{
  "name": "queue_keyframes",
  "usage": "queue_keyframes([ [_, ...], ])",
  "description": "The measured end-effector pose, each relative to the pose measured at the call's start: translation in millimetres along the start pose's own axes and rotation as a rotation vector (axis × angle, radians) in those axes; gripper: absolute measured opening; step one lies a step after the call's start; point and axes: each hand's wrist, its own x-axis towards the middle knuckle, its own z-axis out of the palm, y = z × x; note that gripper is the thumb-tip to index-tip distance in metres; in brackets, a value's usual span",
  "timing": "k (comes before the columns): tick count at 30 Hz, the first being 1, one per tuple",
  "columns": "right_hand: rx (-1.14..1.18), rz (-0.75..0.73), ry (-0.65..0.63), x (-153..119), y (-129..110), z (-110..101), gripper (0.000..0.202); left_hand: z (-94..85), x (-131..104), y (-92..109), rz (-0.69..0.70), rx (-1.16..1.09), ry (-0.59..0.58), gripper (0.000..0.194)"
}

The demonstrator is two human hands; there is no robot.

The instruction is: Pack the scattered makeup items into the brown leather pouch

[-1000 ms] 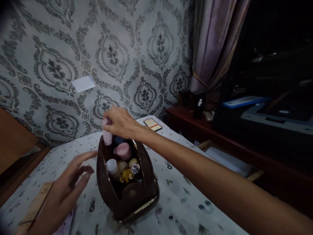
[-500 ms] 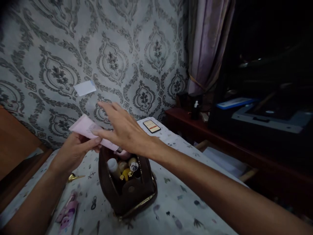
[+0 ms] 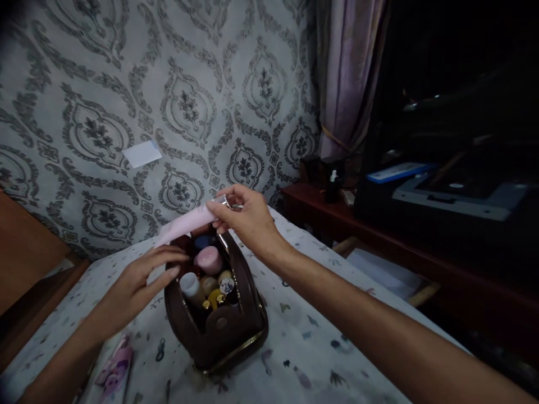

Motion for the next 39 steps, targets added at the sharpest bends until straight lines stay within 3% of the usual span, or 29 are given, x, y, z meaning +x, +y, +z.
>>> queue_keyframes([
  [4,-0.193,-0.099,0.016,1.8,6.6,-2.5,0.025,2.6,-26.1,-3.7,0.227,0.377,0.055,0.02],
  [11,-0.674,-0.266,-0.12,16.9,24.2,27.8,0.009,25.1,-48.9,-14.9,0.205,0.5,0.285,0.025],
  [21,-0.963,-0.01,-0.454,38.0,52.9,64.4,0.017,31.8,-56.4,-24.2,0.116,0.411,0.27,0.034],
  [28,-1.146,0.013,-0.582,41.4,57.7,60.2,0.015,32.8,-56.5,-22.3,0.099,0.383,0.257,0.033],
  [34,-1.206,0.031,-0.662,39.8,45.3,47.2,0.033,33.0,-54.7,-21.5,0.106,0.369,0.238,0.035],
  [39,-1.266,0.015,-0.67,36.4,43.4,46.3,0.037,37.5,-52.7,-18.4,0.114,0.338,0.296,0.032],
])
